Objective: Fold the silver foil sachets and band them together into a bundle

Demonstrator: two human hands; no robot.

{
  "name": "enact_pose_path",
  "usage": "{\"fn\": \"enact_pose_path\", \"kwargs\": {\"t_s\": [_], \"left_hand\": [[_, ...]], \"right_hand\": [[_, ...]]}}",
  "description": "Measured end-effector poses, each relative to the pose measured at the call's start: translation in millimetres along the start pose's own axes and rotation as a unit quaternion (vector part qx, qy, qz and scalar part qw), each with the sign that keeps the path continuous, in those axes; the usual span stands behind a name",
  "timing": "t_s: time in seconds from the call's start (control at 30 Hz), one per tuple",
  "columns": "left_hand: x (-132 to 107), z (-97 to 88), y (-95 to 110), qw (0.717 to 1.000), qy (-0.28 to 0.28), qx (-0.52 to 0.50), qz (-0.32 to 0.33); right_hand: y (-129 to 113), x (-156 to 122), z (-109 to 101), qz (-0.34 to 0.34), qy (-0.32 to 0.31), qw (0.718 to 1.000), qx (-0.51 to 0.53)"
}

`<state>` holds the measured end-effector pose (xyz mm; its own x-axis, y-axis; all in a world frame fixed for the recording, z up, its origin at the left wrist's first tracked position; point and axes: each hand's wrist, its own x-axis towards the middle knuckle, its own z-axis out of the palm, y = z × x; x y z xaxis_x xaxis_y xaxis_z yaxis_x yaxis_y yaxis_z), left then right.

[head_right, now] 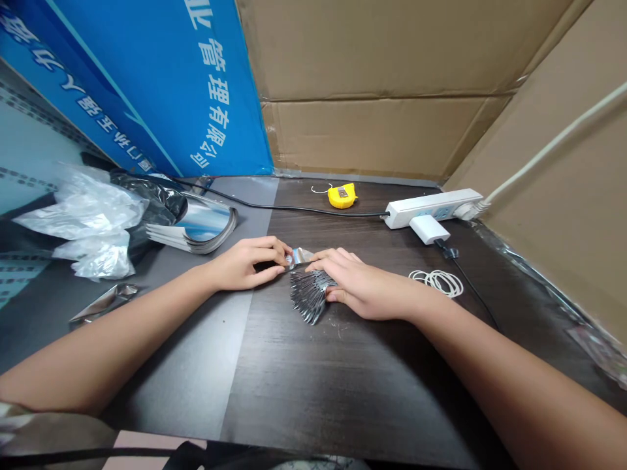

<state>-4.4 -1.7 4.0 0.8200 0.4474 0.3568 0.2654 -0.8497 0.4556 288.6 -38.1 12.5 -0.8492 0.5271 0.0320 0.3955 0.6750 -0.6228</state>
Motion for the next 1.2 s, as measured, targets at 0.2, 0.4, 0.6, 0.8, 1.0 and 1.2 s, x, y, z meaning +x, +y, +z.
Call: {"fn": "enact_pose_path", "kwargs": {"t_s": [0.2,0.4,0.6,0.8,1.0,1.2], "left_hand": [[4,3.6,8,0.99,-0.001,0.131,-0.049],[6,6.6,12,0.983,0.019,0.086,-0.161],[9,6.1,15,0.976,0.026,0.068,-0.203],[9,8.4,17,0.964,0.026,0.106,-0.241],[12,15.1,33,0.899,-0.002,0.251,-0.36],[15,20.7,42,0.87,-0.013,0.295,-0.394]], "right_hand": [[-2,0,0,0.011,-0.003,1.0,-0.004],[0,-2,2,0.016,-0.003,1.0,-0.012],[-1,-2,3,0.008,0.012,1.0,-0.012],[-3,0,1,0.013,0.005,1.0,-0.001],[-3,0,0,0.013,0.004,1.0,-0.004],[-5,4,5,-0.003,0.023,1.0,0.003]]}}
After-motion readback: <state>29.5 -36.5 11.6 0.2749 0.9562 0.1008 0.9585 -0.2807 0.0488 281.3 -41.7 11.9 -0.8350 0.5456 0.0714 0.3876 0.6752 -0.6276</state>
